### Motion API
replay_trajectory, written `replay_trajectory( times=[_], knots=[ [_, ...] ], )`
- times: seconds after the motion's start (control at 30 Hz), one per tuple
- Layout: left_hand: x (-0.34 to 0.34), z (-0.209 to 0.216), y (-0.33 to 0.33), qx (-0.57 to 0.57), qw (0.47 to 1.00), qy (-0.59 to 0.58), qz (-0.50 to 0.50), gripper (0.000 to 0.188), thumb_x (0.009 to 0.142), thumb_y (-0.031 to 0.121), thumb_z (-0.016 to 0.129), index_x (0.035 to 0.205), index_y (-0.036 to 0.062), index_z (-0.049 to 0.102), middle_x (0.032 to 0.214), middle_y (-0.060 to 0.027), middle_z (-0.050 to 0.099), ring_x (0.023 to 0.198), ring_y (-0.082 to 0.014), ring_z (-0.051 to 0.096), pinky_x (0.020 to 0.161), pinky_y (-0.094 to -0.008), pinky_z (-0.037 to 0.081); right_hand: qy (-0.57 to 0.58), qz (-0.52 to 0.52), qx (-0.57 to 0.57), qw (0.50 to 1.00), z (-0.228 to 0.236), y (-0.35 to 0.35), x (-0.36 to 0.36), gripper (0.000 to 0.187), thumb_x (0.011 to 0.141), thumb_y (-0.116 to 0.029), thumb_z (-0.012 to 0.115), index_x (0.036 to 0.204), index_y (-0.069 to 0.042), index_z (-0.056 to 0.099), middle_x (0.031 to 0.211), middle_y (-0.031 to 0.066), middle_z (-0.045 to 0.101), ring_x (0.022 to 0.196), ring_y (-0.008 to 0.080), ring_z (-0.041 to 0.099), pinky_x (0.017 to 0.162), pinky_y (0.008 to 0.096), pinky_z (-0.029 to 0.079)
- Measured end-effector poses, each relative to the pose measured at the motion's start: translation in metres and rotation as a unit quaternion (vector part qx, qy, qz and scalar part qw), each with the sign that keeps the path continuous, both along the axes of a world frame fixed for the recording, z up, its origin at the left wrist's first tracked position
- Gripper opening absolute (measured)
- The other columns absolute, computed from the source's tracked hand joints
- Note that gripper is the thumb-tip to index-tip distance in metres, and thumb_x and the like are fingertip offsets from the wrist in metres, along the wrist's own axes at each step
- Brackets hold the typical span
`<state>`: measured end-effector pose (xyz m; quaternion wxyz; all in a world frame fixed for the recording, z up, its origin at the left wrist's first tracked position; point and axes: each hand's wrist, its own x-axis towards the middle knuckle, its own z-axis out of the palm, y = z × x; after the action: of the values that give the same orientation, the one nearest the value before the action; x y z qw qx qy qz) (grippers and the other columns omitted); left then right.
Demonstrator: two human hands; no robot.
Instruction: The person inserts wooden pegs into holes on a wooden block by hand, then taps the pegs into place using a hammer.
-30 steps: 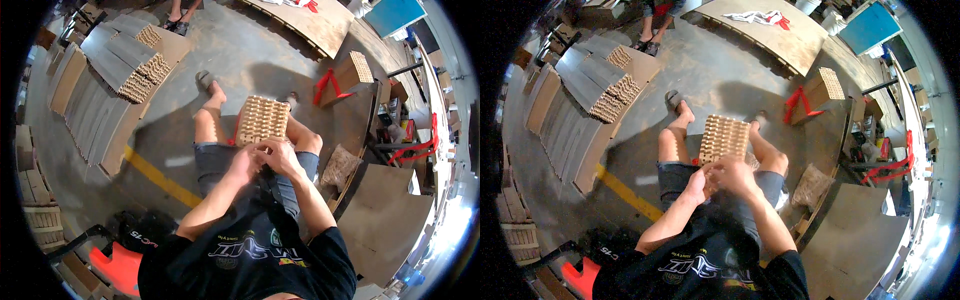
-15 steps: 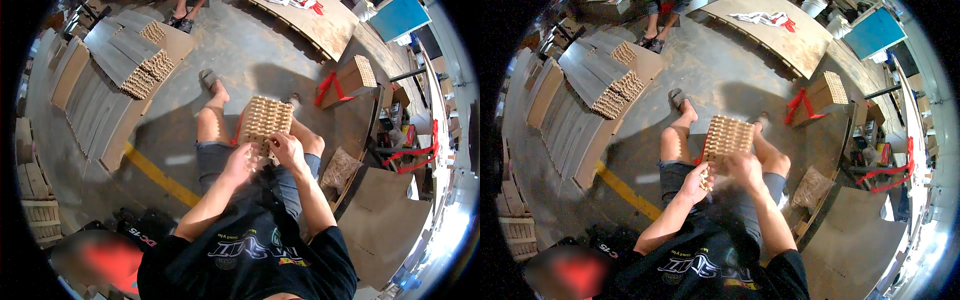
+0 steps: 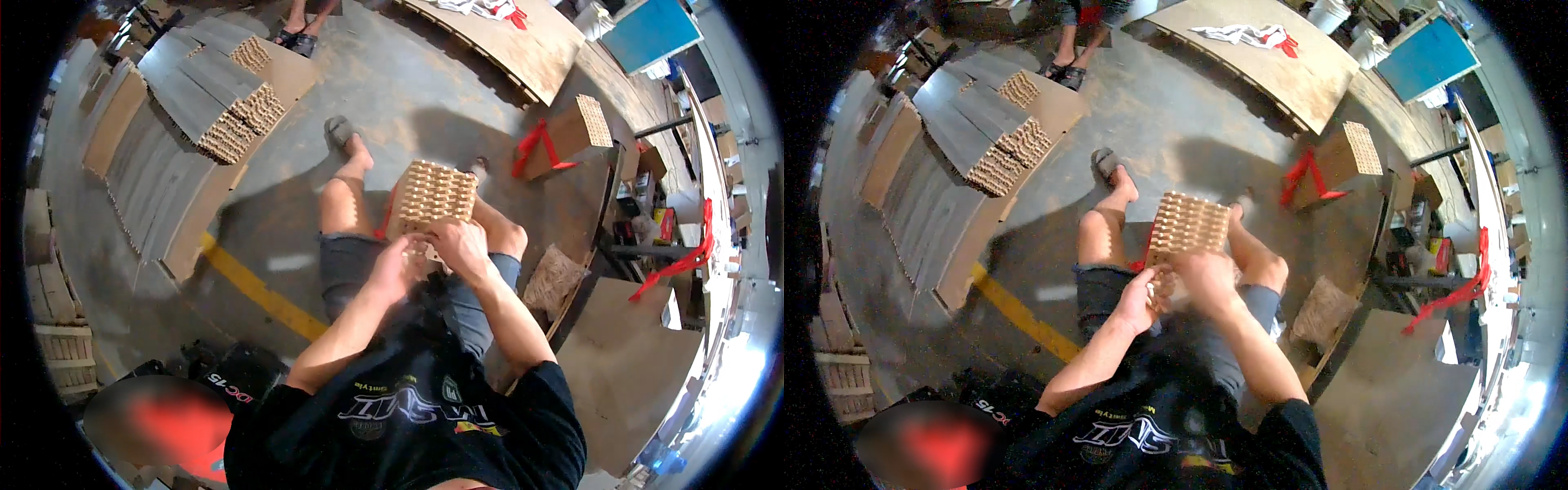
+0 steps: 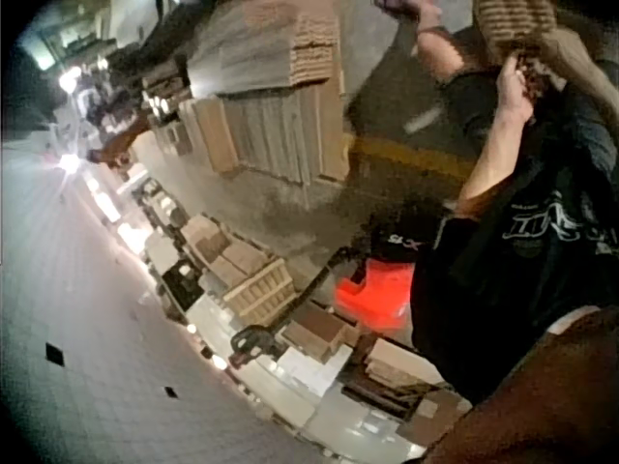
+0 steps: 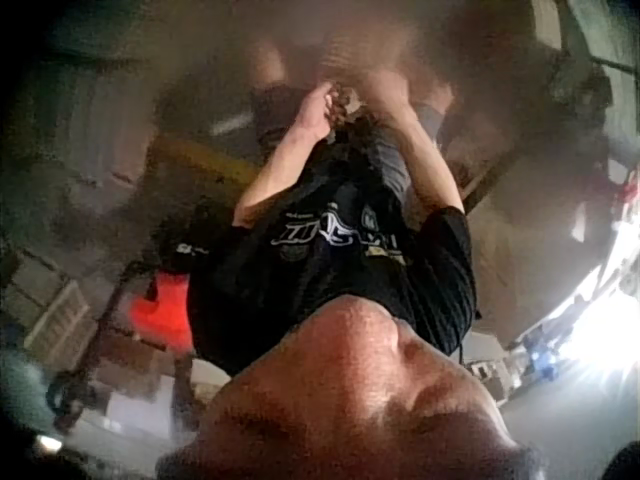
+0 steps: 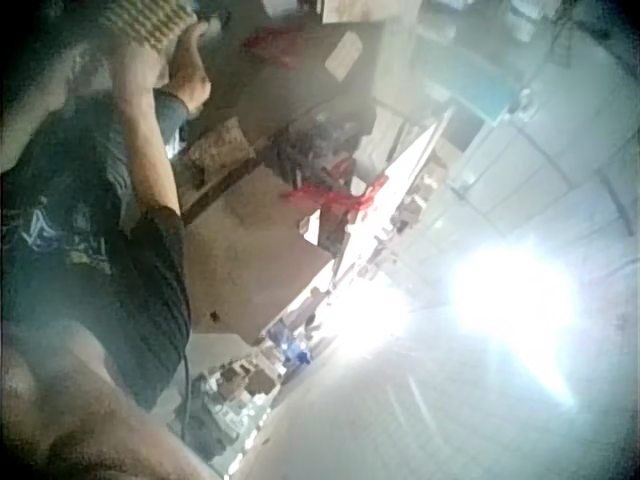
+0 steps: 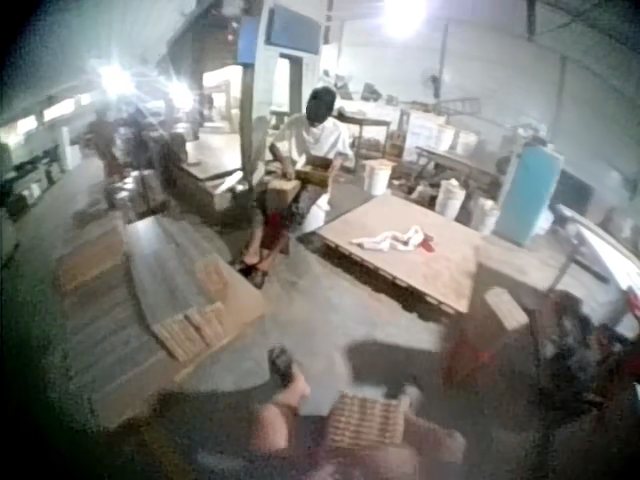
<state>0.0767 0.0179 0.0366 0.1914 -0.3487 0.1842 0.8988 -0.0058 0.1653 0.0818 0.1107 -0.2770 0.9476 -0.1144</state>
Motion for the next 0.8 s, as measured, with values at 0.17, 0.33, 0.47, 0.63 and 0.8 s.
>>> replay_trajectory(
  times=[0.17,0.33,0.47,0.63,0.8],
  knots=[
    [0.004,-0.005,-0.008,-0.016,0.998,0.041,-0.052,0.031,0.108,0.029,0.044,0.121,0.0104,0.065,0.101,-0.0017,0.071,0.082,-0.0141,0.068,0.061,-0.0272,0.053,-0.163,-0.088,-0.170,0.968,0.040,-0.006,0.012,0.021,0.086,-0.023,0.076,0.104,-0.013,0.078,0.093,0.0097,0.072,0.087,0.0324,0.069,0.083,0.0400,0.055],
    [-0.002,0.010,-0.002,-0.034,0.997,0.010,-0.068,0.032,0.108,0.030,0.044,0.120,0.0086,0.065,0.099,-0.0030,0.071,0.081,-0.0128,0.068,0.058,-0.0262,0.052,-0.129,-0.041,-0.165,0.977,0.018,0.005,0.021,0.017,0.085,-0.022,0.077,0.098,-0.011,0.075,0.099,0.0105,0.066,0.098,0.0323,0.066,0.086,0.0406,0.054],
    [0.003,0.000,-0.007,-0.019,0.997,0.039,-0.061,0.031,0.108,0.029,0.045,0.119,0.0082,0.064,0.099,-0.0037,0.070,0.080,-0.0129,0.067,0.057,-0.0269,0.051,-0.199,-0.136,-0.291,0.926,0.029,-0.001,0.020,0.015,0.086,-0.017,0.075,0.095,-0.005,0.073,0.086,0.0107,0.069,0.081,0.0253,0.068,0.075,0.0364,0.055],
    [0.005,0.003,-0.009,-0.045,0.998,0.014,-0.031,0.028,0.106,0.028,0.050,0.119,0.0066,0.064,0.099,-0.0035,0.067,0.078,-0.0125,0.064,0.057,-0.0261,0.048,-0.180,-0.210,-0.341,0.899,0.004,-0.003,0.006,0.013,0.087,-0.013,0.073,0.095,-0.003,0.072,0.081,0.0116,0.071,0.074,0.0225,0.068,0.071,0.0342,0.054],
    [0.011,-0.012,-0.013,-0.038,0.999,0.009,-0.020,0.027,0.105,0.024,0.053,0.120,0.0053,0.064,0.097,-0.0036,0.064,0.072,-0.0116,0.057,0.058,-0.0254,0.048,0.000,-0.056,-0.251,0.966,-0.022,-0.002,-0.001,0.016,0.087,-0.017,0.076,0.092,-0.003,0.071,0.084,0.0142,0.072,0.080,0.0331,0.070,0.074,0.0396,0.056]
  ],
)
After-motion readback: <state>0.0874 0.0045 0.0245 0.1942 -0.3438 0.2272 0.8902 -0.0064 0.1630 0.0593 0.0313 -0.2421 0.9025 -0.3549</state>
